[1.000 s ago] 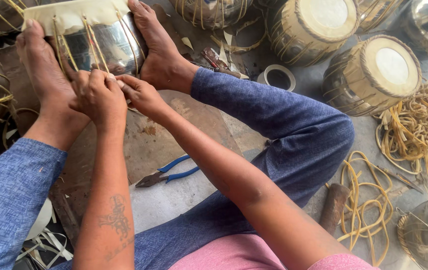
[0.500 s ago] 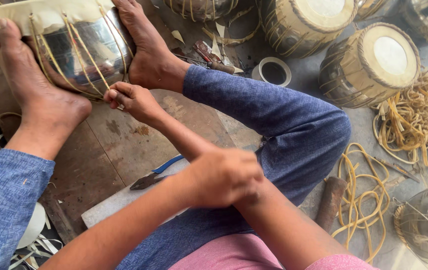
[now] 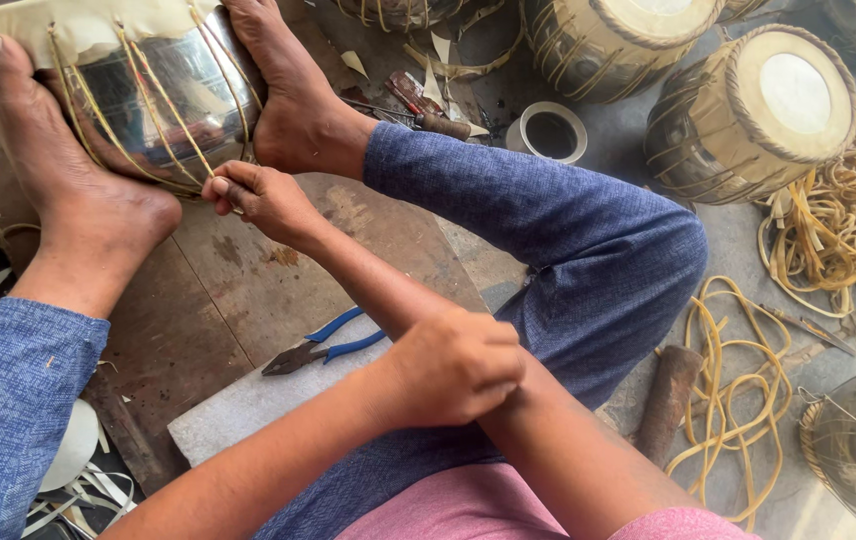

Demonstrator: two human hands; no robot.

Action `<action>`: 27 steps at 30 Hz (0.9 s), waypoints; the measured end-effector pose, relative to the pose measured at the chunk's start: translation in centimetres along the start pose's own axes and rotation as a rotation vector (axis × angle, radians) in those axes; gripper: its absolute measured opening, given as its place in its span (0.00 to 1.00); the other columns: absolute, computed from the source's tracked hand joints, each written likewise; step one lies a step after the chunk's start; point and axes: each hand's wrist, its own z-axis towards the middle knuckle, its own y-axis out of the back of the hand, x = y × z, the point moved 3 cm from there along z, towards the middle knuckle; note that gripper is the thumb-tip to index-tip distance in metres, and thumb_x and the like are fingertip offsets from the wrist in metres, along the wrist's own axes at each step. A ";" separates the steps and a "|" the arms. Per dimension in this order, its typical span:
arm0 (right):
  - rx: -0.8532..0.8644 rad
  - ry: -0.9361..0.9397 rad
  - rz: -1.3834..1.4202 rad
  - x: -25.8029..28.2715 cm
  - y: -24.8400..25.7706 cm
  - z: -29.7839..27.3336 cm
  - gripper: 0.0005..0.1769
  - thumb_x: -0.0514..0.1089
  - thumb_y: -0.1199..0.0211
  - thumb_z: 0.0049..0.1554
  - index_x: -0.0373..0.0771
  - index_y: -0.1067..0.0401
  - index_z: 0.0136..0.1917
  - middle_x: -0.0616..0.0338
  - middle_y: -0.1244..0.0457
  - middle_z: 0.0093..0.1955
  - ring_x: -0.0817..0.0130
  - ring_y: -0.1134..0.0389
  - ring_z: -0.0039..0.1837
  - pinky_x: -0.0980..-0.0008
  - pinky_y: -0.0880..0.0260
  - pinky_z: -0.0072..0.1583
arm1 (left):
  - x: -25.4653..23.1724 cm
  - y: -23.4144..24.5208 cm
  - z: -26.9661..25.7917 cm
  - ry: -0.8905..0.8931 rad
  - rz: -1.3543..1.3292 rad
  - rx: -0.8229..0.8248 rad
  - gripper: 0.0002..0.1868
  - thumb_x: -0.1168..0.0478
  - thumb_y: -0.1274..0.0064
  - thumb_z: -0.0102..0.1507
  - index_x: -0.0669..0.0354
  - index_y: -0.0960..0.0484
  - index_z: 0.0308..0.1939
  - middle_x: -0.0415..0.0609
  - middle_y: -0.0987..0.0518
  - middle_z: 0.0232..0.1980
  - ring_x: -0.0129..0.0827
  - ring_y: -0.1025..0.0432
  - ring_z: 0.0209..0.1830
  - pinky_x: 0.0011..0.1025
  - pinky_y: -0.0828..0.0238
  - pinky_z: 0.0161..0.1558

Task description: The person assembles a drum by stretching a white membrane over a metal shell and securing it with a thin rope, using pliers to pull the rope tight and tying it into knots.

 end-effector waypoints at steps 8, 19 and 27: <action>0.030 0.072 0.057 -0.7 0.1 -0.3 0.13 0.47 0.45 0.69 0.38 0.24 0.50 0.65 0.35 0.40 0.79 0.38 0.43 0.75 0.36 0.46 | 3.3 -0.8 -0.9 0.380 -0.619 -0.097 0.23 0.39 0.67 0.80 0.52 0.43 0.66 0.41 0.39 0.63 0.24 0.40 0.70 0.33 0.43 0.77; -0.012 0.061 0.011 0.1 0.2 -0.6 0.12 0.45 0.46 0.67 0.38 0.25 0.49 0.66 0.33 0.40 0.79 0.34 0.44 0.75 0.34 0.44 | 10.9 -1.8 -7.5 0.581 0.424 -0.058 0.11 0.72 0.48 0.65 0.65 0.24 0.52 0.54 0.21 0.46 0.41 0.24 0.44 0.38 0.26 0.50; -0.048 0.036 -0.013 -0.1 0.2 -0.9 0.09 0.43 0.44 0.65 0.39 0.25 0.51 0.67 0.33 0.40 0.79 0.34 0.43 0.74 0.32 0.44 | 14.5 -7.6 -3.4 0.691 0.417 -0.201 0.18 0.50 0.45 0.67 0.61 0.16 0.32 0.57 0.17 0.33 0.53 0.23 0.33 0.47 0.28 0.38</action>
